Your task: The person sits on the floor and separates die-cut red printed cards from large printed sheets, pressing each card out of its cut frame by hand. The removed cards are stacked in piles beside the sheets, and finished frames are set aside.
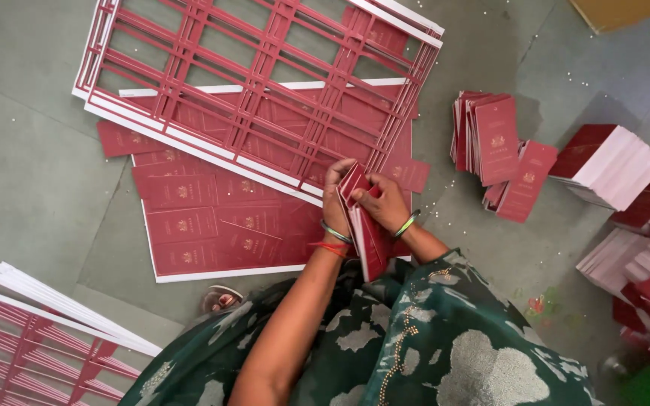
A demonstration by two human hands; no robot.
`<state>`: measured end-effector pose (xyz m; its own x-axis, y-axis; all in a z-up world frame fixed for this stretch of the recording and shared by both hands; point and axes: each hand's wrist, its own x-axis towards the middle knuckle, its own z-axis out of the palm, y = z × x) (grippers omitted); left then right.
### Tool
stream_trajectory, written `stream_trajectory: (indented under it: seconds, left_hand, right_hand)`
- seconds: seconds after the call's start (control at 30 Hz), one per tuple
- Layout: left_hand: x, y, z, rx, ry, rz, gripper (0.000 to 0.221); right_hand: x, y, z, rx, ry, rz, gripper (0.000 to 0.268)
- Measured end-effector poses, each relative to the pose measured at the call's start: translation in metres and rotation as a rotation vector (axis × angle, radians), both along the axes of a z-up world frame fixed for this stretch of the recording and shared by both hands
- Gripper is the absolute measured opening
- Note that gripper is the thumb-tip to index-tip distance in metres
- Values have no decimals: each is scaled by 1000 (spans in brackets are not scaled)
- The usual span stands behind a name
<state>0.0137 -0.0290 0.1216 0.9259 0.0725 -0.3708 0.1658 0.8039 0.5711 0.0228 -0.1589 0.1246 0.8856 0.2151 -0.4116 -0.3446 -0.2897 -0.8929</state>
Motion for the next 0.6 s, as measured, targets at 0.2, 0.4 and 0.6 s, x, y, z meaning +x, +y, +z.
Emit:
stream_trajectory:
  seconds: [0.2, 0.4, 0.6]
  left_hand:
    - [2, -6, 33, -24, 29, -170, 57]
    - [-36, -9, 11, -508, 24, -431, 75]
    - [-64, -13, -56, -435, 289, -759, 71]
  right_hand:
    - [-2, -2, 9, 164, 240, -244, 35]
    - [-17, -30, -42, 36, 400, -563, 47]
    - [-41, -42, -27, -322, 155, -371, 55]
